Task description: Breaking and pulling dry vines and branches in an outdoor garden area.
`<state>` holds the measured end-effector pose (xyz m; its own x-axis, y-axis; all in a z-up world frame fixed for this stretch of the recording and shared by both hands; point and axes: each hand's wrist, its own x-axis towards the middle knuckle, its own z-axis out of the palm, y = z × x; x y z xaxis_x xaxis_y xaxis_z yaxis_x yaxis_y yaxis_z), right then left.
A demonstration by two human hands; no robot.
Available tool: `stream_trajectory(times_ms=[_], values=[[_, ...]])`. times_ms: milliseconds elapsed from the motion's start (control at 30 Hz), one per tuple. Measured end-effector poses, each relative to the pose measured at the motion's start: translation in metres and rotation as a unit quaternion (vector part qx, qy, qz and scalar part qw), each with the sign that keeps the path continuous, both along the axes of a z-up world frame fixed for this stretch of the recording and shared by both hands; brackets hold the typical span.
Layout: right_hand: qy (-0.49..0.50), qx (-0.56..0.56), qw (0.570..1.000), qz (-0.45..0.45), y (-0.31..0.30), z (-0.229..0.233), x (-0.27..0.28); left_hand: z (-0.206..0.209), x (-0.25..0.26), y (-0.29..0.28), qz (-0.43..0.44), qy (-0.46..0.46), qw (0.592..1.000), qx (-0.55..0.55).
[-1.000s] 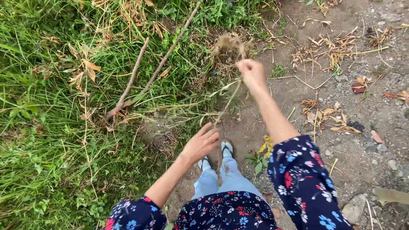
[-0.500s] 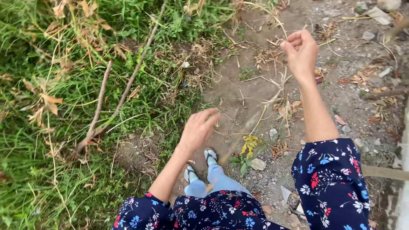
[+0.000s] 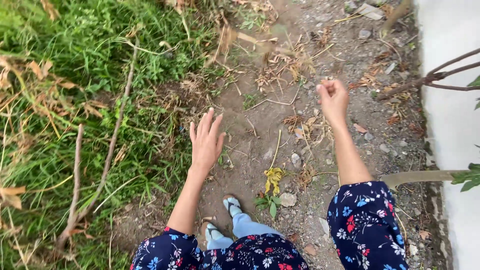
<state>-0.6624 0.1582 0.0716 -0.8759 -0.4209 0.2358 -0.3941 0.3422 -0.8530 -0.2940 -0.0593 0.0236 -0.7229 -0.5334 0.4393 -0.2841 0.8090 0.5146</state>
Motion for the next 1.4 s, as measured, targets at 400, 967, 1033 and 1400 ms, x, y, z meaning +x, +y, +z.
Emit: stream_trajectory(times_ms=[400,967,1033,1400], values=[[0.000,-0.027,0.998,-0.060,0.093,-0.024,-0.043,-0.003,-0.089,0.015,-0.047,-0.059,0.997,0.003],[0.003,-0.044,0.998,-0.053,0.159,0.011,-0.089,0.049,-0.122,0.020,-0.023,0.000,0.999,-0.026],[-0.019,-0.040,0.997,-0.057,0.159,0.003,-0.088,0.050,-0.122,0.020,-0.018,0.010,0.999,-0.034],[-0.047,-0.077,0.996,-0.016,0.174,-0.044,-0.078,0.024,-0.110,0.039,-0.043,0.020,0.995,-0.087]])
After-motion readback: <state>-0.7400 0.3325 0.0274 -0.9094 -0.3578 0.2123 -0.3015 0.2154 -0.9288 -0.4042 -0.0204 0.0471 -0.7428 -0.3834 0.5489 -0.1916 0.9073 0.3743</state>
